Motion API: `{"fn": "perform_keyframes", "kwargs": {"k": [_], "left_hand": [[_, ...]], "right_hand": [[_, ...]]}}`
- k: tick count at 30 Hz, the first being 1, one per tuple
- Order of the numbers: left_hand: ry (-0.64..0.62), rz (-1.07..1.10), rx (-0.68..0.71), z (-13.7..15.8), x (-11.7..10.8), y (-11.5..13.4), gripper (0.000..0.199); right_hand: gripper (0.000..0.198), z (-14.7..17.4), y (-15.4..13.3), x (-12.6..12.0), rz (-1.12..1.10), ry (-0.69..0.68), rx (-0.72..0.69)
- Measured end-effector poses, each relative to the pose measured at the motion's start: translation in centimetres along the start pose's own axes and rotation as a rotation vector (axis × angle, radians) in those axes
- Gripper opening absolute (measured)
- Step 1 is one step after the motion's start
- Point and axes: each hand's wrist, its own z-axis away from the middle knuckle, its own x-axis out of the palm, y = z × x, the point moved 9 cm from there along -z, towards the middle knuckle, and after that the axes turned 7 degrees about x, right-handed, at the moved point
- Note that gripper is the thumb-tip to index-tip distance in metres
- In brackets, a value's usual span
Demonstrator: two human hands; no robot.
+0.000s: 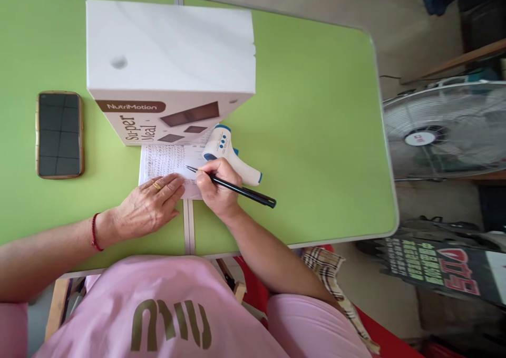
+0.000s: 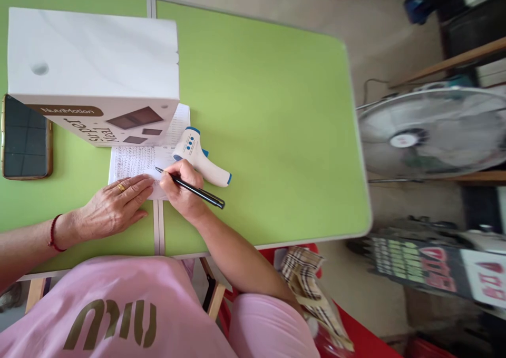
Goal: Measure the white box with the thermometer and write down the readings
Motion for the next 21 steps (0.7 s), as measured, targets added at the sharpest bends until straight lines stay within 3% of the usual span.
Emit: {"fn": "perform_keyframes", "kwargs": {"k": [4,6,8,10,11,13,15,19,21], "left_hand": [[0.086,0.074,-0.002,-0.1,-1.0,-0.3,0.026],[0.317,0.168,-0.04,0.2,-3.3,-1.6,0.02],[0.674,0.185,-0.141,1.8,-6.2,-4.0,0.021],[0.956,0.098,-0.326,4.4,-7.8,-6.8,0.035],[1.011,0.09,-0.42,5.3,-7.7,-8.3,0.044],[0.925,0.197,-0.583,5.9,-5.9,-11.5,0.069],[0.799,0.334,-0.62,5.7,-3.7,-13.5,0.086],[0.671,0.475,-0.634,5.7,-1.1,-15.0,0.086],[0.675,0.493,-0.65,5.9,-0.9,-15.3,0.079]], "right_hand": [[0.002,0.2,-1.0,-0.2,0.011,-0.024,-0.084],[0.009,0.4,-2.1,0.5,0.006,-0.098,-0.205],[0.016,1.1,-3.4,1.6,0.017,-0.191,-0.368],[0.02,2.1,-4.6,2.9,0.078,-0.287,-0.51],[0.021,2.6,-5.0,3.7,0.125,-0.33,-0.56],[0.024,3.4,-5.7,4.9,0.224,-0.392,-0.624],[0.025,3.8,-6.0,5.6,0.308,-0.426,-0.647],[0.028,3.9,-5.6,5.6,0.333,-0.468,-0.649],[0.032,2.9,-4.7,4.1,0.299,-0.393,-0.612]]}}
